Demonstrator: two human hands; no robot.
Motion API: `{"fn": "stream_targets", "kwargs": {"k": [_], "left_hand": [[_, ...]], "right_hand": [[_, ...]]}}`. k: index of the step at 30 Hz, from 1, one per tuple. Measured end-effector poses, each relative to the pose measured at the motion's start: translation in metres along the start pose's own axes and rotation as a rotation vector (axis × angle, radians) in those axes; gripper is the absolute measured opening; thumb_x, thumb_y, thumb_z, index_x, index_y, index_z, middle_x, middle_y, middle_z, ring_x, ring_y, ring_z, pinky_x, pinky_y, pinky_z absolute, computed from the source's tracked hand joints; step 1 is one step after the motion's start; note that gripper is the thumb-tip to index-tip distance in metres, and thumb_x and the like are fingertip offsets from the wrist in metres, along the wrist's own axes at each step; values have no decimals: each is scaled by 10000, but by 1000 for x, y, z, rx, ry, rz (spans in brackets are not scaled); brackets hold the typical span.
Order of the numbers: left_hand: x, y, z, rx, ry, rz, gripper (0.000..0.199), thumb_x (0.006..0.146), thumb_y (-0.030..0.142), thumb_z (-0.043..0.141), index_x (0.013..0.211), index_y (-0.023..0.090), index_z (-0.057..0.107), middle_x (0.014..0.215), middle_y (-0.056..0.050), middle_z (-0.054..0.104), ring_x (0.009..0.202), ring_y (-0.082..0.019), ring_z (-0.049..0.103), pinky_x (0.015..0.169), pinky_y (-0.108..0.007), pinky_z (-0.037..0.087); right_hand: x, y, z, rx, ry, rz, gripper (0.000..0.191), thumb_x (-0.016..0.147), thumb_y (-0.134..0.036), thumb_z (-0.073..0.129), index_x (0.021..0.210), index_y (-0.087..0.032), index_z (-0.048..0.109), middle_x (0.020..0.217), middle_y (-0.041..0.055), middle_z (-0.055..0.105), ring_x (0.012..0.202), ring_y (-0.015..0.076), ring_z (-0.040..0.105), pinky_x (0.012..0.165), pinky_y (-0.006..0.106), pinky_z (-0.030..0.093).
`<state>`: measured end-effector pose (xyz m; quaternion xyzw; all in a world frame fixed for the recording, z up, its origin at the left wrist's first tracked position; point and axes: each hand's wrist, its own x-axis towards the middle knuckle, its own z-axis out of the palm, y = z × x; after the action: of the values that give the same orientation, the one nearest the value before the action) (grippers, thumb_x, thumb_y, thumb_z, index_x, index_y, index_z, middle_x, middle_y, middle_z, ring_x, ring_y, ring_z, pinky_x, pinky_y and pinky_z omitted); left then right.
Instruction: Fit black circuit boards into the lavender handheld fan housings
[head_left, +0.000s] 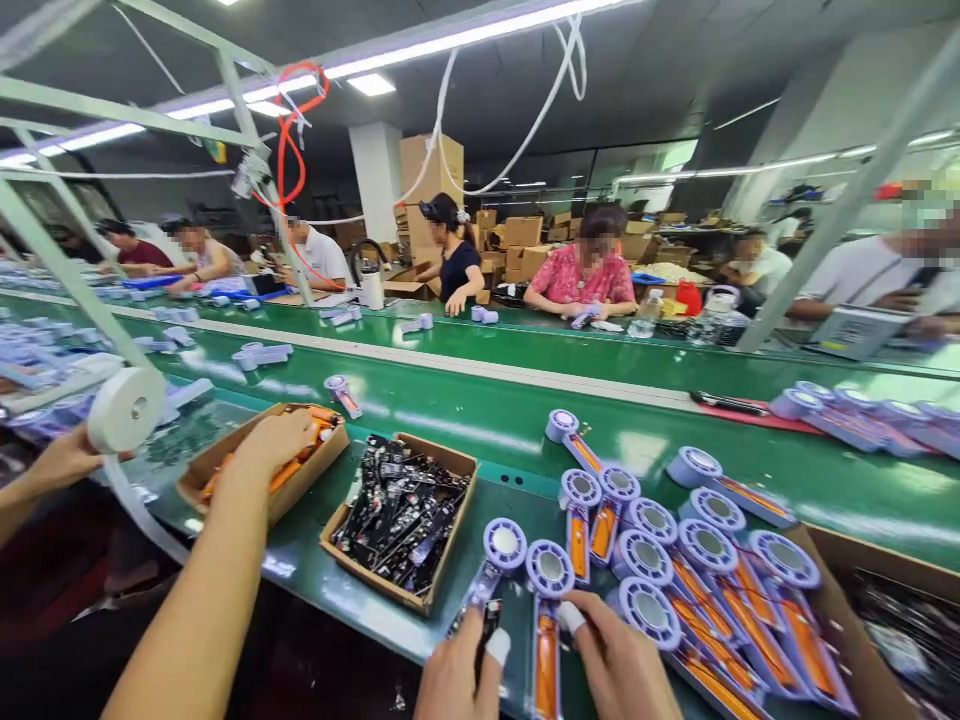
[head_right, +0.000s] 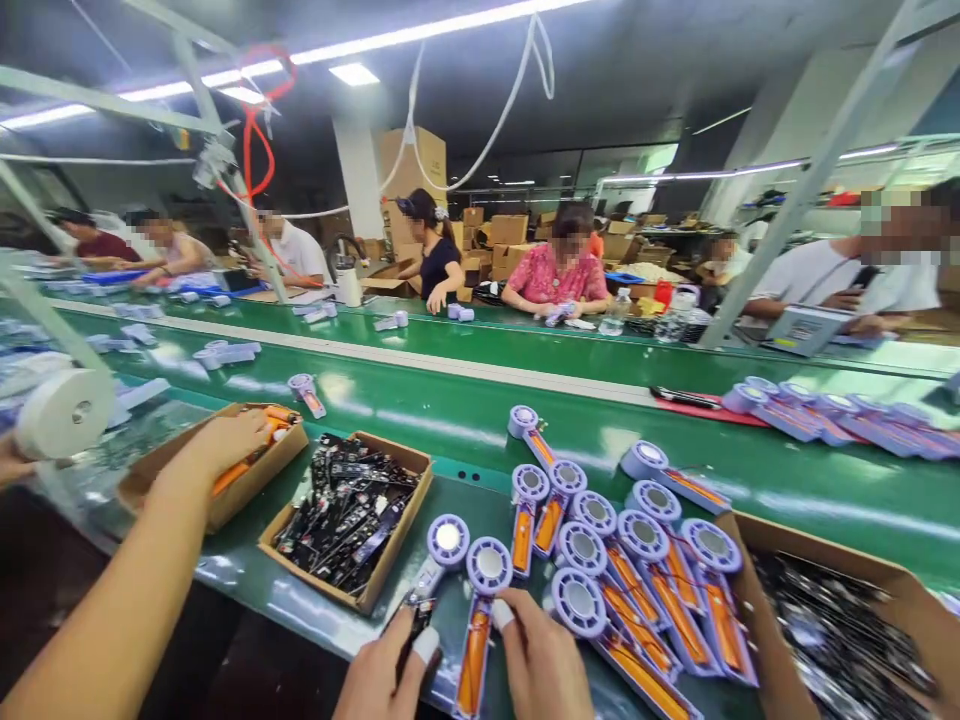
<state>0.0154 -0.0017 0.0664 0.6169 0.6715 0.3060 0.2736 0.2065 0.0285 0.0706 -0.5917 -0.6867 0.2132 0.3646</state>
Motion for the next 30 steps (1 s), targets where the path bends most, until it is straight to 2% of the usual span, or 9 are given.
{"fn": "stream_targets", "kwargs": {"k": [4,9,14,16,18,21,24,27,30], "left_hand": [[-1,-17,26,-26,18,91,411,898,310,387,1176,213,673,708,-98,748,645,-300,696,631,-345,490],[0,-5,54,-234,58,112,284,868,307,444,974,222,693,915,-120,736,856,-280,682,791,-347,508],[8,15,61,-250,-45,112,184,836,339,523,851,223,664,805,-71,673,752,-246,647,711,-332,504],[10,14,60,-248,-49,130,276,879,412,489,739,231,645,755,-59,656,713,-232,639,692,-319,499],[11,9,61,-270,-8,161,398,910,521,434,727,235,643,747,-58,661,712,-229,644,702,-315,501],[10,3,60,-327,74,171,456,891,616,435,822,239,684,810,-69,705,765,-236,672,738,-306,510],[11,6,54,-395,72,124,408,850,604,525,820,241,709,829,-68,734,788,-240,685,750,-290,511],[16,15,44,-511,-69,-18,395,783,596,615,783,210,702,698,-42,705,673,-223,652,643,-278,500],[18,23,39,-676,-131,-220,445,697,609,692,829,185,670,494,49,546,448,-144,494,459,-233,388]], "right_hand": [[-8,-3,3,163,-7,93,391,968,-461,399,904,-208,689,752,44,728,621,186,672,585,239,527],[-17,8,4,307,-24,185,369,953,-482,451,883,-196,675,728,29,695,635,180,641,584,230,502],[-19,10,5,366,-55,227,360,950,-477,453,866,-197,663,739,28,687,644,176,631,602,234,500],[-19,12,7,343,-49,226,349,954,-455,444,854,-196,655,740,32,689,649,179,635,608,240,506],[-18,18,9,297,-31,228,318,962,-402,430,860,-194,649,734,35,692,646,182,647,606,245,517],[-20,25,8,108,53,135,250,955,-285,417,940,-197,651,824,61,716,730,204,689,637,264,551],[-22,21,2,-86,127,-119,282,912,-180,442,1122,-225,625,1070,91,708,969,236,685,809,324,567],[-23,6,-1,-33,23,-266,403,888,-125,479,1261,-257,551,1161,81,679,1037,222,659,875,317,553],[-24,-1,6,134,-79,-230,432,879,-112,497,1282,-263,530,1144,69,669,919,186,673,779,260,569]]}}
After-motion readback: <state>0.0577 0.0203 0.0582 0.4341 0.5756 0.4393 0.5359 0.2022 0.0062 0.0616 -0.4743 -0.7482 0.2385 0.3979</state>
